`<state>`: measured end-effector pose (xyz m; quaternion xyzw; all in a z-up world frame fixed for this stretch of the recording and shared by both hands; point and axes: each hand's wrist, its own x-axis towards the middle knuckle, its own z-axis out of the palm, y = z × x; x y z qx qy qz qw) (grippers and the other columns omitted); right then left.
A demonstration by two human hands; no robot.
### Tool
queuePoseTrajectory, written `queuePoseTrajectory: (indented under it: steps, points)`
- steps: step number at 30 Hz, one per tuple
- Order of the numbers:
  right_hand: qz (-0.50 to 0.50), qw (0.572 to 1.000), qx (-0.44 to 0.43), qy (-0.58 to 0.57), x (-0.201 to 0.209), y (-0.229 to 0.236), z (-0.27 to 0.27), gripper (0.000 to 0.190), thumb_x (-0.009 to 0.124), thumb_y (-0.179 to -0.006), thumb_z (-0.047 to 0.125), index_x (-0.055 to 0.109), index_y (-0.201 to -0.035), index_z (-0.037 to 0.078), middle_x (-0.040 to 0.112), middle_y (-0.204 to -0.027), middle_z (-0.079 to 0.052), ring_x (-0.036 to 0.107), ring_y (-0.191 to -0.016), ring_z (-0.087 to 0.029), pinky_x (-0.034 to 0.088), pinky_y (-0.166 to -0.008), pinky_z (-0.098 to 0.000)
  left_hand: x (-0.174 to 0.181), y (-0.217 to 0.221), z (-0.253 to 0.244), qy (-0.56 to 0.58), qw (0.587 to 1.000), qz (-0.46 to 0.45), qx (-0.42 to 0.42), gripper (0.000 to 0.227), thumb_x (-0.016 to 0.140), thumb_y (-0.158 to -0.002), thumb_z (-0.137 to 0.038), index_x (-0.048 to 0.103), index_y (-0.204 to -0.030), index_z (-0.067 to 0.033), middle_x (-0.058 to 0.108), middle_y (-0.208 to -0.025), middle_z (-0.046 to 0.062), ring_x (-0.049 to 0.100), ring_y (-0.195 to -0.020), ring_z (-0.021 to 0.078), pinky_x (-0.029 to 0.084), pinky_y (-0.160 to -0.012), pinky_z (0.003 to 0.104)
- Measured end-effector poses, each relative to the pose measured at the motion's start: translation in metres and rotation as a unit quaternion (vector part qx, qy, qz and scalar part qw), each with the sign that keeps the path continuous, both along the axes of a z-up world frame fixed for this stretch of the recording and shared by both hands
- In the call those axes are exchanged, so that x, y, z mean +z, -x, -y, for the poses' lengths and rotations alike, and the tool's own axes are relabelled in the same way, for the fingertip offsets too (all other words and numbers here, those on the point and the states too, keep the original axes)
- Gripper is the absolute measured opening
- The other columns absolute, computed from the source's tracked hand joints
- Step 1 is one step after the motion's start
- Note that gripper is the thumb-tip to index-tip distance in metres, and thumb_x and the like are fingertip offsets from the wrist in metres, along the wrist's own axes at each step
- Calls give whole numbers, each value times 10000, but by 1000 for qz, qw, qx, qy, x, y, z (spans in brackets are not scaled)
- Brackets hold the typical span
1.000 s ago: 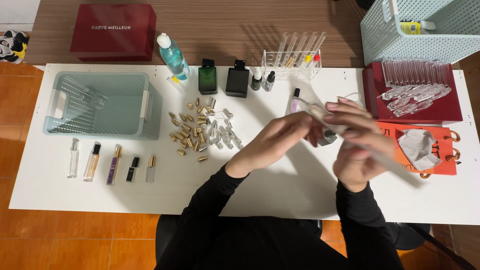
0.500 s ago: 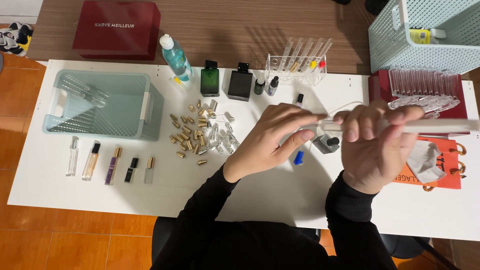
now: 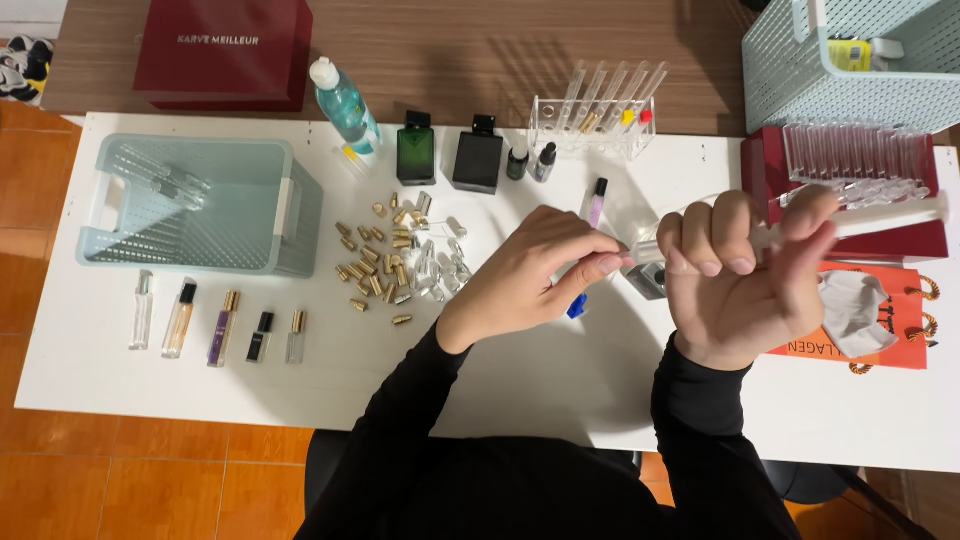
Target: Transferring liquid using a syringe into small perfume vials at a workspace.
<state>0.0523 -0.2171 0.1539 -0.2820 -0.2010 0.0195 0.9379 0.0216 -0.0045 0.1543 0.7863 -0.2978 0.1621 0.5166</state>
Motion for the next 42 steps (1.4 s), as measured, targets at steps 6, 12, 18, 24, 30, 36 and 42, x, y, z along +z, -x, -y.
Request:
queuePoseTrajectory:
  steps: [6,12,18,24,30,36,42]
  points:
    - [27,993,115,-2,-15,-21,20,900,354,-667,1035,350,-664,135,254,-634,10,201,-671,-159,283,-602,-334,-6,0,-1,-5,1000,-8,-5,143,610,-1079,-219,706,-1108,-116,724,-949,-17,665,-905,169,446,-998,341]
    - [-37,982,174,-71,-20,-28,26,923,196,-607,1065,291,-595,147,237,-563,3,214,-620,-193,285,-637,-399,-5,1,0,-12,1000,-17,-3,144,617,-1075,-226,706,-1097,-115,738,-957,-23,679,-888,159,445,-968,326]
    - [5,983,180,-37,-23,-33,32,915,114,-649,1037,241,-593,133,206,-555,4,173,-555,-159,277,-625,-339,-6,1,5,-5,1000,-9,4,153,614,-1079,-242,697,-1077,-113,750,-1009,-24,680,-893,157,442,-949,319]
    - [-150,976,106,-114,-13,-30,27,920,132,-605,1089,158,-583,169,152,-465,-1,106,-475,-171,208,-547,-403,-7,0,8,-11,1000,-16,10,148,623,-1072,-241,702,-1058,-116,745,-958,-28,668,-843,160,446,-936,320]
    - [-183,970,92,-128,-5,-28,27,880,142,-653,1076,120,-636,196,130,-456,21,77,-476,-156,185,-540,-388,-6,1,11,-6,1000,-28,10,150,633,-1061,-241,711,-1048,-113,721,-890,-11,649,-793,168,445,-905,325]
    - [-125,982,109,-93,-21,-32,35,865,148,-685,1035,178,-589,176,172,-448,6,105,-473,-167,242,-538,-400,-3,2,10,-15,999,-27,13,157,623,-1064,-235,714,-1040,-109,700,-857,10,637,-791,186,445,-896,330]
    - [17,986,163,-34,-24,-33,34,854,130,-748,980,255,-592,149,226,-506,12,156,-503,-157,287,-570,-339,-2,3,12,0,1000,-17,5,153,582,-1094,-202,683,-1019,-114,705,-882,2,651,-838,192,452,-938,331]
